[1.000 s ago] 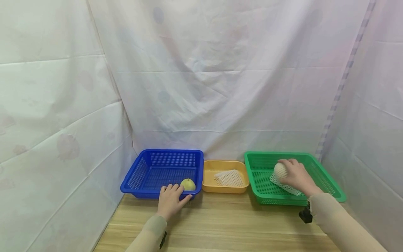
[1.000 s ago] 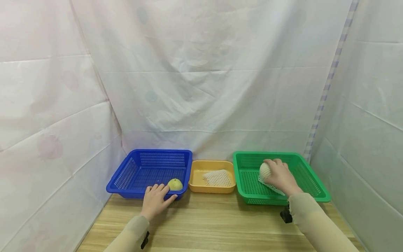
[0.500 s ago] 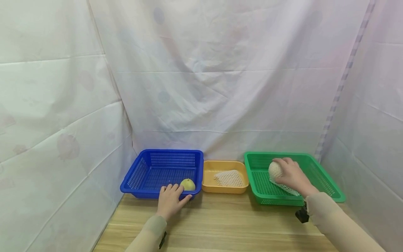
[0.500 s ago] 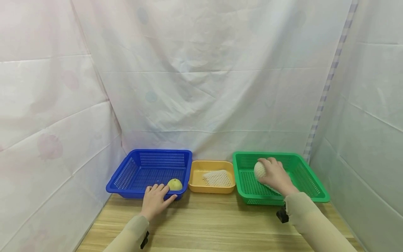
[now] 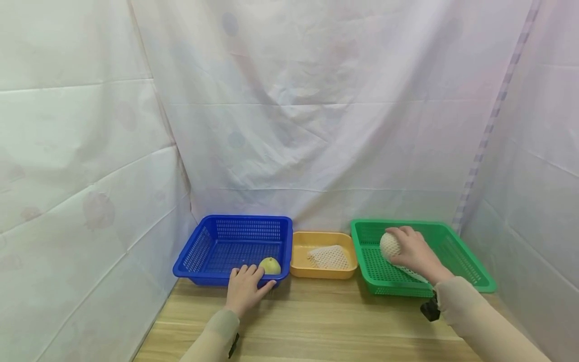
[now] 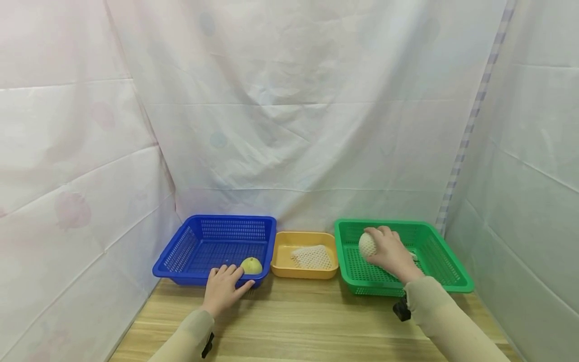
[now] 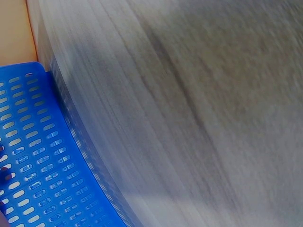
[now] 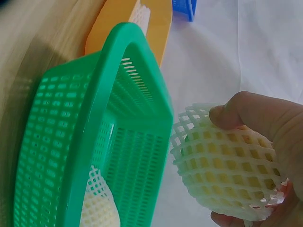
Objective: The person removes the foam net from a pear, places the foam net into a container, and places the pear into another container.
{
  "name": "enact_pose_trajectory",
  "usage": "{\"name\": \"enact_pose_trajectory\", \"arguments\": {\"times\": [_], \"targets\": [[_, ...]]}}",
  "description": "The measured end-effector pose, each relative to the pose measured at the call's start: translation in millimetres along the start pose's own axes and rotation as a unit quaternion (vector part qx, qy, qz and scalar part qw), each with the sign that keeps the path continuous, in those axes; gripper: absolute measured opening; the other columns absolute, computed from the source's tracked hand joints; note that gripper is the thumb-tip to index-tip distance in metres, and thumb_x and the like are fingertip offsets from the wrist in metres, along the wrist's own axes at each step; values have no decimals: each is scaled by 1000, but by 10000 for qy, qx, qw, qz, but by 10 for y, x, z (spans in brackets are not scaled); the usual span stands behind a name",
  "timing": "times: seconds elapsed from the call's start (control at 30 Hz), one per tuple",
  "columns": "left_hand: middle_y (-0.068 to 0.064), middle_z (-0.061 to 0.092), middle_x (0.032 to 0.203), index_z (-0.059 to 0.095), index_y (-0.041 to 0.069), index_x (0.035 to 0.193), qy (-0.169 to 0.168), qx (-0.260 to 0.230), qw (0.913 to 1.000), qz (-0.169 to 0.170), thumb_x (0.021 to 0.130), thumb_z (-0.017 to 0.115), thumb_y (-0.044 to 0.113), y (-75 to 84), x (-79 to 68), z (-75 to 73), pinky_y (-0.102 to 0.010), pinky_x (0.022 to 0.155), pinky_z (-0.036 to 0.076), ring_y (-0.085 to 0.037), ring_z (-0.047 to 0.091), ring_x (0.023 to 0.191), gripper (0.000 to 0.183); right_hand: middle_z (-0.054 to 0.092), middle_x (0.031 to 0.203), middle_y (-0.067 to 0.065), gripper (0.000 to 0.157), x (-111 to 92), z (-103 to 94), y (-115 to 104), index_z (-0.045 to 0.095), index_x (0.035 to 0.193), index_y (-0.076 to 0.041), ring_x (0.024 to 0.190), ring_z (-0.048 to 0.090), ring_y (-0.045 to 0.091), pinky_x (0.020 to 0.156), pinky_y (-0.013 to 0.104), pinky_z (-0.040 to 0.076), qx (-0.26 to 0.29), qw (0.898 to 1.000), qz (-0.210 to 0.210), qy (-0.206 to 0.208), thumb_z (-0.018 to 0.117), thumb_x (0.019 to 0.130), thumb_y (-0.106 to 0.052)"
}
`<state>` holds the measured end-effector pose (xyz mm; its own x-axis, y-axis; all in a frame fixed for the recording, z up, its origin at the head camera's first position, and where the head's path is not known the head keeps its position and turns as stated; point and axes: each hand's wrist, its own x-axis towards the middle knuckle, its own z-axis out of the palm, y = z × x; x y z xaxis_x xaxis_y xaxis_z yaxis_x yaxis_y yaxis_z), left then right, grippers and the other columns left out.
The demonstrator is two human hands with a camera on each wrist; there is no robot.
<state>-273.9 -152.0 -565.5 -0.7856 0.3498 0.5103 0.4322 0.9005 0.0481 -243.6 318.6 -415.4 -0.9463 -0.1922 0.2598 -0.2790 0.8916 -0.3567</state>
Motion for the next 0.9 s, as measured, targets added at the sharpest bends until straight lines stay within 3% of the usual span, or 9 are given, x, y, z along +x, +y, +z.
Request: {"name": "enact_pose_trajectory", "arguments": {"times": [0.23, 0.53, 0.9], "targets": [[8, 41, 77, 55, 24, 87, 0, 16, 10000, -3, 88, 43, 72, -4, 2, -1, -38, 69, 31, -16, 35, 70, 50, 41, 131, 26, 72, 12, 45, -70, 47, 139, -10, 109, 42, 45, 69, 58, 47, 23, 9999, -96, 21, 80, 76, -15], [8, 38, 75, 55, 24, 87, -9, -17, 10000, -8, 87, 54, 67, 10, -2, -14, -38, 68, 29, -16, 33, 69, 43, 43, 131, 25, 73, 16, 107, -169, 48, 139, -10, 109, 43, 45, 70, 57, 48, 36, 9996, -266, 82, 81, 74, -14], [8, 40, 77, 55, 24, 87, 56, -5, 10000, 10, 88, 47, 70, 8, -8, -7, -38, 70, 31, -15, 34, 70, 47, 42, 133, 24, 74, 48, 151, -290, 49, 138, -11, 112, 44, 45, 70, 54, 49, -50, 9996, -266, 21, 82, 73, -16]]}}
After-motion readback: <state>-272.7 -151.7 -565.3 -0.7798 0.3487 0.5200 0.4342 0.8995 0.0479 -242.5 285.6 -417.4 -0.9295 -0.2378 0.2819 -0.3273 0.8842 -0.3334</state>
